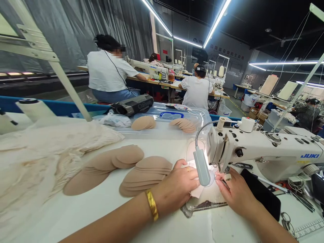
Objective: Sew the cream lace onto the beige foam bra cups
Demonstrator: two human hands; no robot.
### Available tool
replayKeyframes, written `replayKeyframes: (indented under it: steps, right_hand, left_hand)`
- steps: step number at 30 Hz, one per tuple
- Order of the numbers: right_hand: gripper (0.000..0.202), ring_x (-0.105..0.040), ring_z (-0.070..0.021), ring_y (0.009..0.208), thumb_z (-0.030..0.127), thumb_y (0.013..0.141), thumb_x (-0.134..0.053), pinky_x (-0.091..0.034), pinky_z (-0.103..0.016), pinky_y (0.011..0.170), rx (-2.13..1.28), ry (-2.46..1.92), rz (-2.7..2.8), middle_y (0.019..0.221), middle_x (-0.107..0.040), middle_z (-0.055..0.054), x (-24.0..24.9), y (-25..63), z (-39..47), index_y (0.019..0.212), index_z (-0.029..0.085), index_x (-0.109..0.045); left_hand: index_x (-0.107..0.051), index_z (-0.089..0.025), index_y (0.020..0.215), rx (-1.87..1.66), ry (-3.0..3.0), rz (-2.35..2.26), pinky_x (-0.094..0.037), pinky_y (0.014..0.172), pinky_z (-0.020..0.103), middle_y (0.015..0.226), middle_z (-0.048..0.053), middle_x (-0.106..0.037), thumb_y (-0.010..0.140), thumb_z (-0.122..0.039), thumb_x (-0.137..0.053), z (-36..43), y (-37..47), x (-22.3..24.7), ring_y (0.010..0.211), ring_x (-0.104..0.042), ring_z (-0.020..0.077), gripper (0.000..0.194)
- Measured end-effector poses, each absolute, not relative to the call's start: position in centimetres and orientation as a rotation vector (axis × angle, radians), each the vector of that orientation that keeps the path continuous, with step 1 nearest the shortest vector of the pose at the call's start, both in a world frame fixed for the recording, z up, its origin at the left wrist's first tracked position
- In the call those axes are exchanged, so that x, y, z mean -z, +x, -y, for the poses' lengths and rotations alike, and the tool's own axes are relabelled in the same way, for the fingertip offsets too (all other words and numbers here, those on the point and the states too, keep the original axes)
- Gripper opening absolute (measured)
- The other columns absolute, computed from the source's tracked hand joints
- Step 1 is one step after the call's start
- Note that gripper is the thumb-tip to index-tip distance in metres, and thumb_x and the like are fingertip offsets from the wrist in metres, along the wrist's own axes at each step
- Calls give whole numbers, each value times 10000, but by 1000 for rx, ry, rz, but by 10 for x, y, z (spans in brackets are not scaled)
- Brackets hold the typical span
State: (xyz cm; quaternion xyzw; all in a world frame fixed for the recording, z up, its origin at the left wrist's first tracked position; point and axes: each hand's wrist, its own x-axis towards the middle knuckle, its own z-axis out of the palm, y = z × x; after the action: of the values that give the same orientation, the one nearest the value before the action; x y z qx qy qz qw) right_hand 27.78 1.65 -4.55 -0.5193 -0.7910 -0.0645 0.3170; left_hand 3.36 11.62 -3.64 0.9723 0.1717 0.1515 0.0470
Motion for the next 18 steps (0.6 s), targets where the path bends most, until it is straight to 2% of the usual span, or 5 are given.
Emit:
replayKeyframes:
  steps: [7, 10, 11, 14, 18]
  right_hand:
    - [171, -620, -244, 838, 168, 1077, -452, -494, -353, 761, 77, -1356, 2167, 920, -699, -51, 43, 276, -13, 1063, 229, -611]
    - [184, -580, -221, 815, 163, 1066, -463, -459, -330, 741, -55, -1330, 2297, 891, -656, -35, 41, 274, -8, 1048, 236, -631]
    - [186, -576, -216, 821, 164, 1062, -472, -451, -323, 738, -100, -1327, 2334, 896, -644, -33, 41, 273, -7, 1035, 240, -639]
    - [201, -569, -213, 856, 160, 1051, -485, -434, -314, 738, -173, -1354, 2390, 916, -619, -35, 41, 269, -4, 962, 241, -646]
    - [201, -558, -212, 844, 131, 1019, -486, -408, -313, 716, -144, -1396, 2364, 900, -598, -39, 44, 267, -6, 937, 230, -641]
  left_hand:
    - [-696, -260, 1053, -718, 3053, -415, -285, 1056, 500, 937, 2, -755, 888, -169, -681, -113, 31, 48, 897, -664, 246, 189]
    - [-660, -240, 916, -876, 3041, -333, -272, 1021, 502, 808, -40, -714, 908, -163, -650, -105, 31, 49, 740, -611, 203, 78]
    - [-632, -231, 861, -894, 3034, -306, -276, 1009, 498, 789, -47, -704, 920, -156, -633, -102, 32, 50, 712, -598, 192, 96]
    - [-565, -210, 789, -849, 3050, -275, -298, 995, 494, 802, -44, -704, 944, -112, -583, -94, 33, 48, 718, -611, 186, 185]
    - [-563, -201, 798, -815, 3077, -300, -327, 1025, 525, 813, -39, -711, 932, -67, -571, -92, 35, 43, 723, -643, 190, 190]
